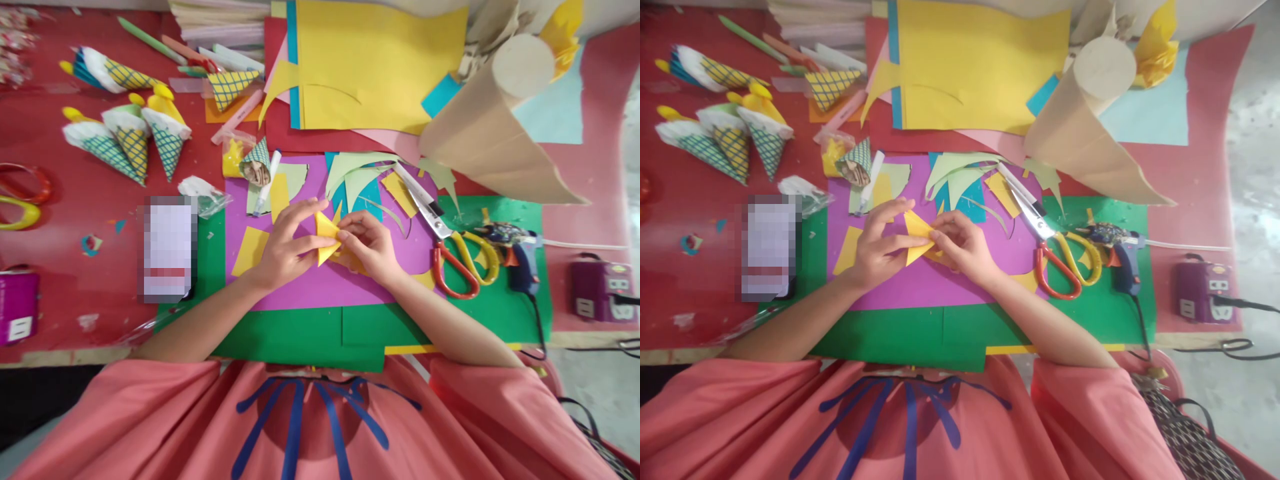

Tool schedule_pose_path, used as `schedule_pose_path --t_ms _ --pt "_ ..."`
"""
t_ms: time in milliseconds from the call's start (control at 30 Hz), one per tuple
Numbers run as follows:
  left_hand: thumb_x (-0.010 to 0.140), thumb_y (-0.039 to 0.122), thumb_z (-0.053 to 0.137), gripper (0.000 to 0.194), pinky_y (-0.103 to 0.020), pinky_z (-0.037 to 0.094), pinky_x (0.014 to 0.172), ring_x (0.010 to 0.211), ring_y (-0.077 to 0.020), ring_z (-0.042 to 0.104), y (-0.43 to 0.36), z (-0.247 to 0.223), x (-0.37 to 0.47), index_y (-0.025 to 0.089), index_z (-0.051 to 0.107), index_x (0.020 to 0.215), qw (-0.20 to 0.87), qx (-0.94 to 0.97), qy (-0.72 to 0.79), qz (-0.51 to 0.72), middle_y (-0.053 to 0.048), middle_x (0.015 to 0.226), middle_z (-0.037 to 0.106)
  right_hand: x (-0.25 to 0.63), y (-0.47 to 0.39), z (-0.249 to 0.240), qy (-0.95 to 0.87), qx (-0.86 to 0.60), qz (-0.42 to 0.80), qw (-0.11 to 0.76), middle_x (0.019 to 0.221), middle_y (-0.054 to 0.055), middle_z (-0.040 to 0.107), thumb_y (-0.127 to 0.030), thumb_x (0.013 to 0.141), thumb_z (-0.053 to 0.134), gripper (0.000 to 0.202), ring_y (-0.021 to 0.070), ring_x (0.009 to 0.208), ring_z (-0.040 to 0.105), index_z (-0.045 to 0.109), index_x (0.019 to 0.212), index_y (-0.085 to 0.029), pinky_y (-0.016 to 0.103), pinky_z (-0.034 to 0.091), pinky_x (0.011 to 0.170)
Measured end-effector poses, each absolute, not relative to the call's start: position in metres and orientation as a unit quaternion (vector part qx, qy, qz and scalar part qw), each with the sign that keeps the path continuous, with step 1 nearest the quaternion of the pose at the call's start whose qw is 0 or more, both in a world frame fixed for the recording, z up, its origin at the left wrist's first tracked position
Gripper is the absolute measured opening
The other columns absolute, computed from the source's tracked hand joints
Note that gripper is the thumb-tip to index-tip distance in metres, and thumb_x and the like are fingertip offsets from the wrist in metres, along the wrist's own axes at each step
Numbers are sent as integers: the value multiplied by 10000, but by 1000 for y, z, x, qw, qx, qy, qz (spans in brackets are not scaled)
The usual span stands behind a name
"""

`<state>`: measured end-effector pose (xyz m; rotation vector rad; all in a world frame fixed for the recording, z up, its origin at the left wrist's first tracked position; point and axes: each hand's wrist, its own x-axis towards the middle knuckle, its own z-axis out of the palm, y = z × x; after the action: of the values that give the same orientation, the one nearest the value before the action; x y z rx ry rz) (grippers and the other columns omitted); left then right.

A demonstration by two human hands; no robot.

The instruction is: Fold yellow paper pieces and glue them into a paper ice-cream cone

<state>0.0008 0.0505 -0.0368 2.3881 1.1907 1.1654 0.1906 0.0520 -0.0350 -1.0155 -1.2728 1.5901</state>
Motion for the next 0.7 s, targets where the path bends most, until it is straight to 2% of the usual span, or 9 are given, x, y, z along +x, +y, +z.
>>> schedule_pose_path --t_ms 200,467,700 --pt "844 367 645 124 -497 370 1112 1330 -257 457 49 -41 -1 336 717 941 128 833 382 380 -1 1365 545 191 53 -36 -510 -407 615 442 623 -64 617 -356 865 627 195 66 499 568 528 946 -208 181 458 477" --pt "865 375 617 123 -476 307 1152 1278 -223 497 47 -38 0 306 718 852 137 835 346 405 14 1331 576 189 50 -37 -528 -408 600 442 596 -81 597 -331 892 593 153 42 406 476 525 973 -220 160 354 372" --pt "875 361 610 171 -466 371 1120 1292 -233 482 50 -31 1 258 719 794 180 801 370 435 -2 1385 532 189 48 -38 -549 -432 574 427 715 -43 684 -365 882 603 230 64 512 604 537 1047 -219 144 402 380"
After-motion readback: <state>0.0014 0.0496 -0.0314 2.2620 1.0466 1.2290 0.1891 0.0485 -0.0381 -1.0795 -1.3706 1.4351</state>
